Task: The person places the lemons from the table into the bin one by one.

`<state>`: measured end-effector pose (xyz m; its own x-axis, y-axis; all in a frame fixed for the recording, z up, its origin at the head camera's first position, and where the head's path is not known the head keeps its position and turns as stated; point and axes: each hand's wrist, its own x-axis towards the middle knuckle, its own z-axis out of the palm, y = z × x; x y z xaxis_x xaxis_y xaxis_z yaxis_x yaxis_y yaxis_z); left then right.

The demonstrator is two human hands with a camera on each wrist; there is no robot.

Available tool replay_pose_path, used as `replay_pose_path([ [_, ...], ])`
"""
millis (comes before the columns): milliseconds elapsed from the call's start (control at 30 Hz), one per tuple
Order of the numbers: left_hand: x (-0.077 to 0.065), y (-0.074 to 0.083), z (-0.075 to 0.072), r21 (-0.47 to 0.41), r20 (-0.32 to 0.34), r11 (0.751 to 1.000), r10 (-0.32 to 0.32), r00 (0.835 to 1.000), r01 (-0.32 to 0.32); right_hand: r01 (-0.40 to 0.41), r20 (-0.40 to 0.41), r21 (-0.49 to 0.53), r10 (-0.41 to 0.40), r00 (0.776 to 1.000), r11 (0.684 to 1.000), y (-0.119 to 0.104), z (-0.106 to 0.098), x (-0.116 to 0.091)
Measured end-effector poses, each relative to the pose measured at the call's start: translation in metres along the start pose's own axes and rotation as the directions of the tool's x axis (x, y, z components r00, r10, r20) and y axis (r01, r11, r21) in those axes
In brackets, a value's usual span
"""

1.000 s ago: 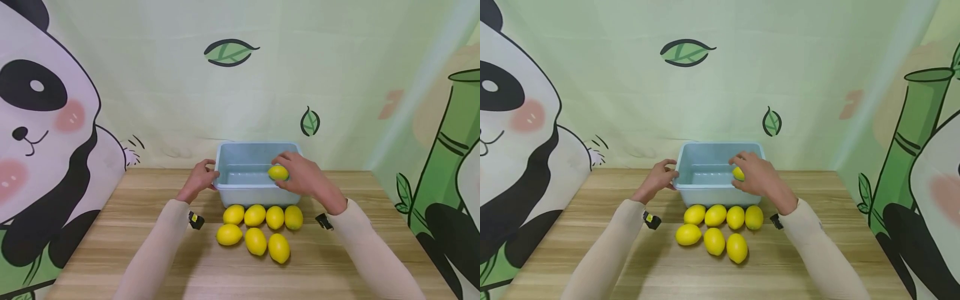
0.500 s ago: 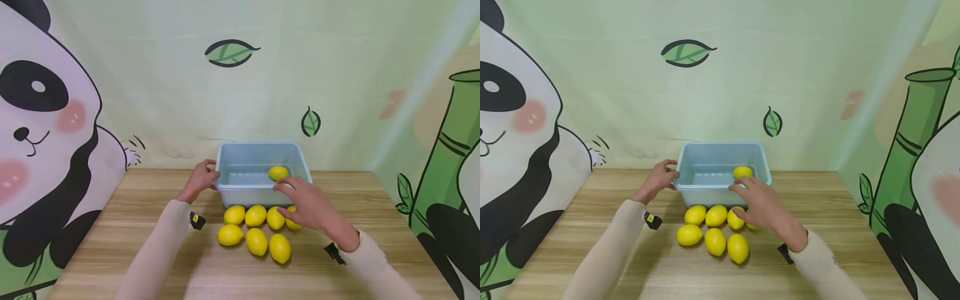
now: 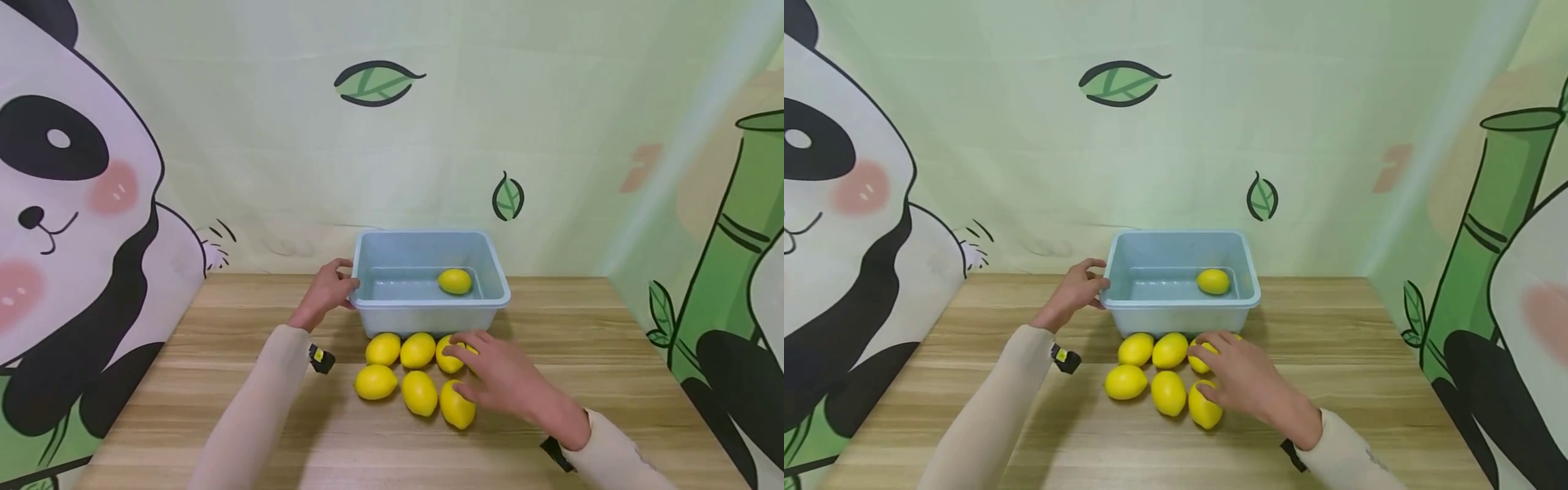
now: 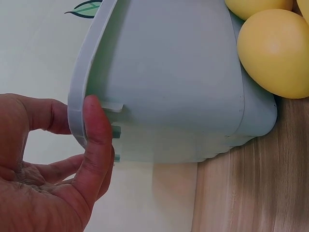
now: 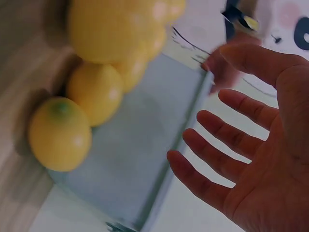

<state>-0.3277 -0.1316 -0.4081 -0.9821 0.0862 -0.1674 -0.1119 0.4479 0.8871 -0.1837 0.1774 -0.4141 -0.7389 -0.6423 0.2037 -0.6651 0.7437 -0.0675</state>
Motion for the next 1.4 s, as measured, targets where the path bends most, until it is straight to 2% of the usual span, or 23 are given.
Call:
replay_pose_path([
  [167,-0.001,0.001,0.000,0.003,0.001,1.000,0.000,1.000,0.000,-0.013,0.068,0.053,0.009,0.998,0.999,-0.001,0.015,-0.007],
  [500,0.000,-0.002,0.000,0.008,-0.004,1.000,-0.001,1.000,0.001,0.002,0.069,0.137,-0.012,0.998,0.991,0.001,0.050,-0.010],
  [633,0.000,-0.002,0.000,0.006,-0.005,1.000,0.000,1.000,0.000,0.008,0.079,0.134,-0.019,0.997,0.991,0.002,0.060,-0.011],
  [800,0.001,-0.003,0.000,0.002,-0.004,1.000,0.009,1.000,-0.009,0.012,0.081,0.108,-0.021,0.996,0.994,0.001,0.067,-0.010],
  [1000,0.001,-0.002,0.001,0.008,-0.001,1.000,0.005,1.000,-0.005,-0.013,0.085,0.133,0.002,0.996,0.991,0.000,0.073,-0.014],
  [1200,0.000,-0.001,0.000,0.010,-0.004,1.000,0.003,1.000,-0.003,0.000,0.115,0.155,-0.019,0.993,0.988,-0.001,0.075,-0.017],
  [1400,0.000,0.000,0.000,0.005,-0.006,1.000,0.006,1.000,-0.006,0.014,0.155,0.124,-0.033,0.987,0.992,0.000,0.079,-0.017],
])
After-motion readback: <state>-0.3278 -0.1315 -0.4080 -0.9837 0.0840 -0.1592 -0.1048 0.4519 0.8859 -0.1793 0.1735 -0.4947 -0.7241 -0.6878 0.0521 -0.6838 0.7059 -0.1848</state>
